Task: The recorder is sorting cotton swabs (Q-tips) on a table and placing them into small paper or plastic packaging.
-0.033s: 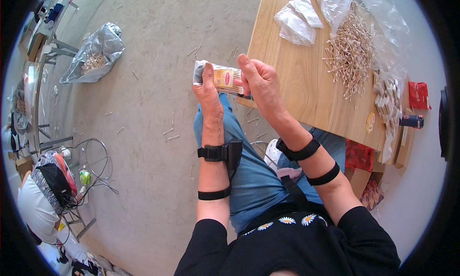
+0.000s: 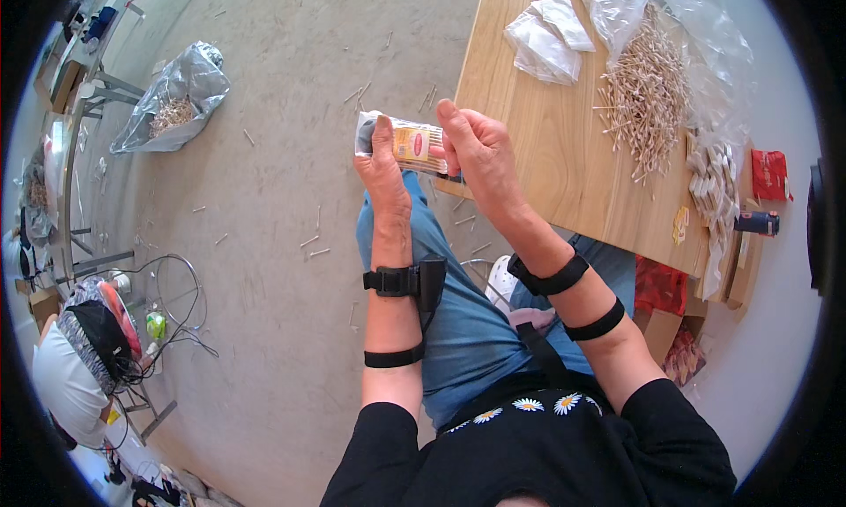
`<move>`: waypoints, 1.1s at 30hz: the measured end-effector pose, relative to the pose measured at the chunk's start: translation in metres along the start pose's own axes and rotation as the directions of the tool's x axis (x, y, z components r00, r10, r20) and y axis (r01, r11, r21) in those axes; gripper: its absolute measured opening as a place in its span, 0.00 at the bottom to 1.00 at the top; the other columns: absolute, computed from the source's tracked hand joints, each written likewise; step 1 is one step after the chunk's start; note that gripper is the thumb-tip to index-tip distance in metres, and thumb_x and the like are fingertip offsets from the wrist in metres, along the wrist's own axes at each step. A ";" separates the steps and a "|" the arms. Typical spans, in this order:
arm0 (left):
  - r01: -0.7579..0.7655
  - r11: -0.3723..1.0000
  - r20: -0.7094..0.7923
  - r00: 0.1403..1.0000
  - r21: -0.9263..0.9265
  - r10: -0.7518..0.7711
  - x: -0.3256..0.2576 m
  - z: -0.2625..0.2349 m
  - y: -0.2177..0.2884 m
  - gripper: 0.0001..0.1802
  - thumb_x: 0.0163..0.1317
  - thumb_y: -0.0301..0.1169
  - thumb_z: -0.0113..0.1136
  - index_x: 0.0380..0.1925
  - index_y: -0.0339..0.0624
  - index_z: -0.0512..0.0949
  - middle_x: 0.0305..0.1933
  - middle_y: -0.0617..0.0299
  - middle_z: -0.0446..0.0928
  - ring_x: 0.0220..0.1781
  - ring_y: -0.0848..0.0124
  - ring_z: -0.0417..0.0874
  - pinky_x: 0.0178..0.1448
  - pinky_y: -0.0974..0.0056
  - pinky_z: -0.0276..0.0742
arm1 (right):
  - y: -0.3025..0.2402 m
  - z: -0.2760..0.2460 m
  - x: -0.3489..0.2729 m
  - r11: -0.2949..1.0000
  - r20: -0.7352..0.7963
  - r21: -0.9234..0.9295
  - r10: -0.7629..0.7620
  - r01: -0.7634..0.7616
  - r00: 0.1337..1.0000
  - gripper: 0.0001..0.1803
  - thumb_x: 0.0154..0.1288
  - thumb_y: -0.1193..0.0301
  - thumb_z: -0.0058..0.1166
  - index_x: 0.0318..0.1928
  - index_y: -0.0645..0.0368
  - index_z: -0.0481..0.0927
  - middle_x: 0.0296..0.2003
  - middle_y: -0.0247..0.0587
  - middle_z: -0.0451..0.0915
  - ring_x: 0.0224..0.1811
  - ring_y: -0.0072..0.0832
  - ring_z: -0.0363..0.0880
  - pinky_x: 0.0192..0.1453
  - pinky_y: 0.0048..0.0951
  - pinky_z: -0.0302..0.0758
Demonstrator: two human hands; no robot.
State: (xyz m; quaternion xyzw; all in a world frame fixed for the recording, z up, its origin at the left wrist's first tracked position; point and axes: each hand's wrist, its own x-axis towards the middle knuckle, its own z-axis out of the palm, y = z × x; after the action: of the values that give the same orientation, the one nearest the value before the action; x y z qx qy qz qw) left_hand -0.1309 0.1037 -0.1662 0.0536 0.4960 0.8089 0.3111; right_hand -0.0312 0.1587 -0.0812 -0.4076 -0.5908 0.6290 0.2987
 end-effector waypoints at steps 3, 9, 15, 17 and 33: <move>0.004 1.000 -0.007 1.000 -0.002 -0.004 -0.001 0.001 0.000 0.11 0.71 0.39 0.62 0.37 0.44 0.79 0.36 0.69 0.79 0.35 0.80 0.80 0.37 0.69 0.80 | 0.001 0.000 0.002 1.000 -0.009 0.007 0.005 -0.005 1.000 0.28 0.75 0.50 0.53 0.23 0.58 0.74 0.17 0.23 0.67 0.20 0.11 0.64 0.31 0.22 0.73; -0.011 1.000 -0.018 1.000 0.014 0.011 0.002 -0.001 -0.003 0.11 0.71 0.40 0.62 0.37 0.44 0.79 0.35 0.69 0.80 0.35 0.80 0.81 0.36 0.70 0.80 | 0.000 0.003 0.004 0.999 -0.010 0.046 0.019 -0.018 1.000 0.28 0.73 0.49 0.55 0.25 0.62 0.81 0.19 0.24 0.72 0.23 0.12 0.68 0.26 0.21 0.70; 0.026 1.000 -0.030 0.999 0.011 -0.026 -0.001 0.000 -0.001 0.11 0.71 0.39 0.63 0.37 0.42 0.80 0.35 0.71 0.78 0.35 0.81 0.76 0.39 0.70 0.75 | 0.003 0.001 0.006 0.999 0.013 0.044 0.026 -0.027 1.000 0.28 0.73 0.49 0.55 0.27 0.62 0.82 0.19 0.25 0.74 0.23 0.11 0.69 0.25 0.21 0.69; 0.000 0.999 -0.019 1.000 0.038 0.001 0.002 -0.004 -0.003 0.12 0.71 0.41 0.62 0.37 0.45 0.79 0.35 0.69 0.80 0.35 0.80 0.82 0.36 0.70 0.81 | 0.002 0.006 0.005 0.999 0.017 0.045 0.018 -0.018 1.000 0.28 0.73 0.49 0.55 0.26 0.62 0.82 0.19 0.25 0.74 0.23 0.11 0.69 0.24 0.21 0.68; -0.044 0.999 0.011 0.999 -0.001 0.044 0.004 -0.006 -0.006 0.11 0.71 0.40 0.62 0.36 0.44 0.79 0.34 0.68 0.80 0.34 0.80 0.81 0.36 0.69 0.80 | 0.030 -0.025 -0.052 0.249 0.247 -0.911 -0.307 0.328 0.919 0.65 0.42 0.45 0.74 0.72 0.71 0.55 0.73 0.59 0.55 0.79 0.52 0.46 0.79 0.61 0.37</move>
State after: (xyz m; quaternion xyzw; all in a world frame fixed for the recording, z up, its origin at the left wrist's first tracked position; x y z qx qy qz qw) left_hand -0.1340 0.1033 -0.1750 0.0691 0.4928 0.8154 0.2958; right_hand 0.0194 0.1232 -0.1020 -0.3705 -0.9156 0.0988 0.1213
